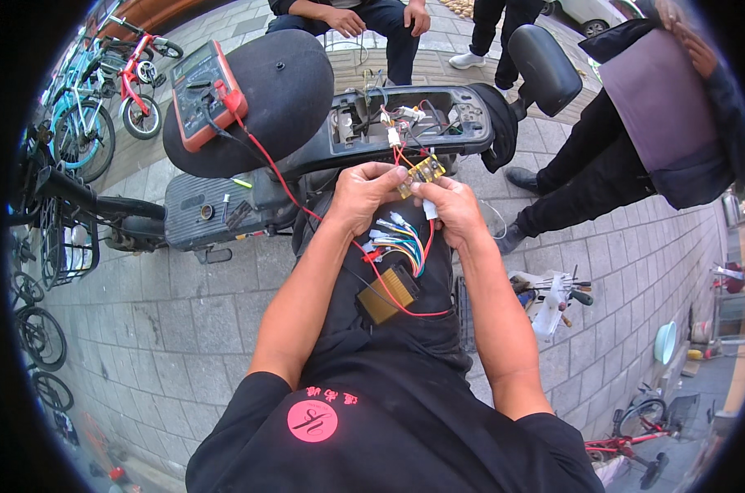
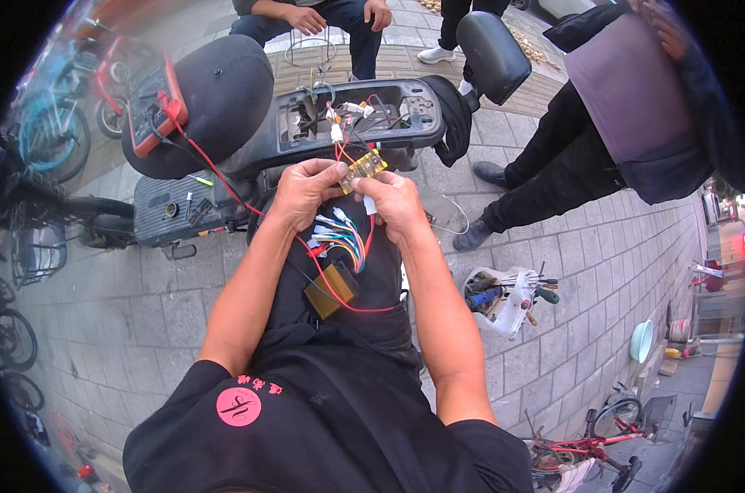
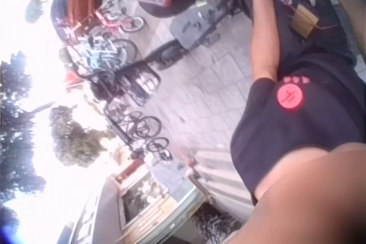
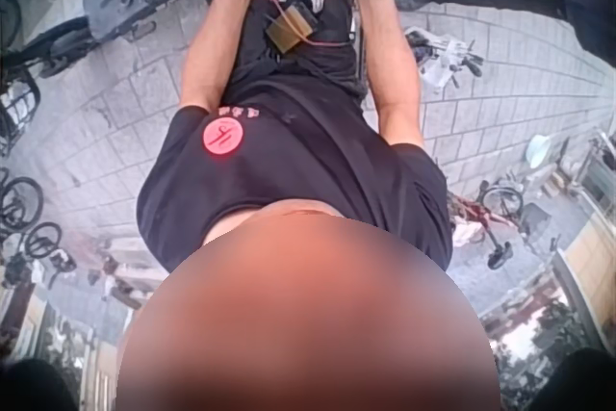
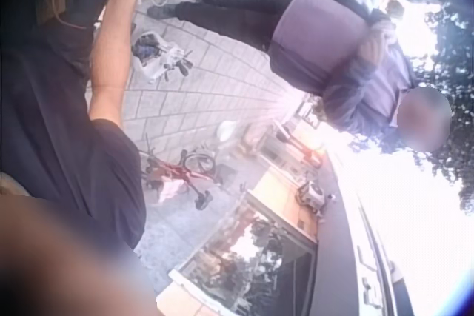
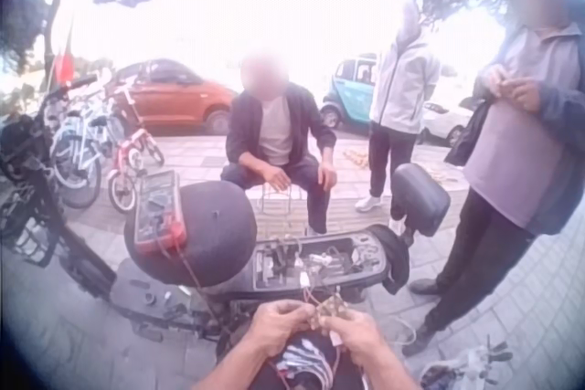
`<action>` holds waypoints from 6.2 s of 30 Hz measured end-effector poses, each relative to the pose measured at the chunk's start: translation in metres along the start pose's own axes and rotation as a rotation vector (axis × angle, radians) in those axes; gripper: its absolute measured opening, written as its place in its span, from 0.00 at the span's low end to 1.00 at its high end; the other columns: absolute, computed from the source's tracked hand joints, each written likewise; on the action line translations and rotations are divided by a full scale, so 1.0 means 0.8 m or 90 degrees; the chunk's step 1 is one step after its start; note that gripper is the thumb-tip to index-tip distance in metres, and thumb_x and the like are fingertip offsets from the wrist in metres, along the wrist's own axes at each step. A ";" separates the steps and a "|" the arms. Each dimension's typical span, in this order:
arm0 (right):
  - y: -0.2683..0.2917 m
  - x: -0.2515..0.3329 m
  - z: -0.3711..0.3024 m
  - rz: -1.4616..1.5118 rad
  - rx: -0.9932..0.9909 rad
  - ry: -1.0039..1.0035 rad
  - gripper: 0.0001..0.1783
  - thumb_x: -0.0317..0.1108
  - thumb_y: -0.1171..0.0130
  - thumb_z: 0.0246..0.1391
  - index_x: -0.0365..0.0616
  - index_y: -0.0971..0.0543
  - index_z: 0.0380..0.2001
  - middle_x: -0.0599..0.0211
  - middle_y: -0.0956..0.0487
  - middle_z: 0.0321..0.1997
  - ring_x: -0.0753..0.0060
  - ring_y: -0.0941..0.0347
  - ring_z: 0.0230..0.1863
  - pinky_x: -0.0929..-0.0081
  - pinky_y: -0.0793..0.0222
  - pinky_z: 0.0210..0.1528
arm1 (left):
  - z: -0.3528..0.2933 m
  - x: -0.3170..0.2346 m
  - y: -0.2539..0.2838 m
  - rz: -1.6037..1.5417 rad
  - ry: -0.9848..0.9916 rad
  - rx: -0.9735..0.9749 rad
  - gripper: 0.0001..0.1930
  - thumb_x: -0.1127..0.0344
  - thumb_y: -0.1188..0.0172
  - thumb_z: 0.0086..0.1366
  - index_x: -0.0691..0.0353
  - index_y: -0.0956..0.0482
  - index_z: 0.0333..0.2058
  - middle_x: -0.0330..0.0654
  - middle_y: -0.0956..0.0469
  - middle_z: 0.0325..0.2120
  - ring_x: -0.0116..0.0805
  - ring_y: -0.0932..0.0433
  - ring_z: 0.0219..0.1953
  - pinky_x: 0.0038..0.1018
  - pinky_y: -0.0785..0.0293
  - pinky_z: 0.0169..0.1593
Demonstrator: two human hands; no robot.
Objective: The person repairs the electrical wiring of an electric scooter. They strip wire ends, connect them to a yellow circuit board, and use a screwdriver to tighten the connections while a multimeter is visible on the seat.
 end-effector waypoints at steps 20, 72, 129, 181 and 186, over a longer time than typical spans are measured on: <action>0.001 0.001 0.000 0.003 0.028 0.011 0.12 0.36 0.26 0.61 0.43 0.15 0.43 0.75 0.16 0.32 0.84 0.26 0.24 0.80 0.38 0.20 | 0.004 0.003 0.001 0.104 -0.029 -0.044 0.12 0.64 0.22 0.69 0.67 0.10 0.44 0.39 0.11 0.36 0.25 0.15 0.36 0.24 0.18 0.41; -0.004 0.011 -0.001 -0.105 -0.076 0.020 0.09 0.36 0.33 0.57 0.42 0.16 0.33 0.75 0.21 0.25 0.82 0.30 0.22 0.76 0.38 0.22 | -0.009 0.004 -0.008 0.011 0.013 -0.097 0.15 0.71 0.21 0.66 0.68 0.15 0.47 0.44 0.12 0.39 0.32 0.12 0.38 0.29 0.11 0.43; -0.064 0.087 -0.092 -0.859 -0.292 0.557 0.10 0.36 0.32 0.60 0.44 0.12 0.42 0.54 0.20 0.44 0.46 0.18 0.43 0.48 0.21 0.41 | 0.004 0.002 -0.019 0.069 0.040 -0.059 0.13 0.75 0.28 0.67 0.64 0.25 0.43 0.39 0.20 0.38 0.31 0.15 0.38 0.31 0.08 0.37; -0.067 0.105 -0.054 -0.836 -0.084 0.511 0.12 0.34 0.33 0.62 0.33 0.18 0.37 0.41 0.21 0.40 0.34 0.20 0.43 0.43 0.22 0.49 | -0.006 0.008 -0.019 -0.143 0.105 0.126 0.14 0.63 0.32 0.77 0.70 0.14 0.49 0.48 0.11 0.45 0.42 0.10 0.47 0.40 0.11 0.56; -0.059 0.105 -0.056 -0.832 -0.135 0.558 0.12 0.35 0.29 0.59 0.35 0.17 0.34 0.46 0.20 0.38 0.37 0.19 0.41 0.45 0.22 0.44 | -0.007 0.003 -0.013 -0.154 0.096 0.106 0.11 0.62 0.37 0.80 0.67 0.16 0.47 0.50 0.12 0.45 0.44 0.09 0.46 0.41 0.10 0.54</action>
Point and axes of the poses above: each hand's wrist, its own z-axis towards the middle knuckle, its own y-axis out of the back of the hand, x = y × z, the point moved 8 cm from there along z, towards the middle knuckle
